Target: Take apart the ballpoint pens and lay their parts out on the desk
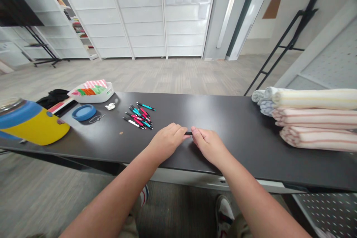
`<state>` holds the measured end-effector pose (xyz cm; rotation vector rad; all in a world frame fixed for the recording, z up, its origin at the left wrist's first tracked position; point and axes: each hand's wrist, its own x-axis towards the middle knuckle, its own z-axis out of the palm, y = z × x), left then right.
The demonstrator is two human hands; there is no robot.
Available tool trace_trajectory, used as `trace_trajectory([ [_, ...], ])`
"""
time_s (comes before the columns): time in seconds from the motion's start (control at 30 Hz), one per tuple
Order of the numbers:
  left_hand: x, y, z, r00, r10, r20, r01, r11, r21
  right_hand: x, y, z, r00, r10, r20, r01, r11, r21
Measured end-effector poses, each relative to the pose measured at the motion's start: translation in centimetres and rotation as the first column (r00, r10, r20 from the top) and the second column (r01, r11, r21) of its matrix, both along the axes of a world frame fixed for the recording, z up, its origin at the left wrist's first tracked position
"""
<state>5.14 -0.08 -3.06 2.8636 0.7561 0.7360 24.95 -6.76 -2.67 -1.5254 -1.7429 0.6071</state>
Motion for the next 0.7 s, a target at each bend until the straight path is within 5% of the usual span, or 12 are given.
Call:
trace_trajectory([
  [0.2, -0.2, 0.1, -0.3, 0.998, 0.009, -0.055, -0.008, 1.0, 0.022, 0.1, -0.1, -0.1, 0.998, 0.017, 0.069, -0.023, 0.995, 0.094],
  [0.4, -0.8, 0.2, -0.3, 1.0, 0.016, 0.007, -0.015, 0.991, -0.134, 0.3, 0.0, -0.2, 0.975, 0.073, 0.211, -0.106, 0.983, 0.151],
  [0.7, -1.8, 0.6, -0.6, 0.992, 0.006, -0.128, -0.015, 0.997, -0.072, 0.9, 0.0, -0.1, 0.972, 0.211, 0.107, -0.221, 0.971, 0.091],
])
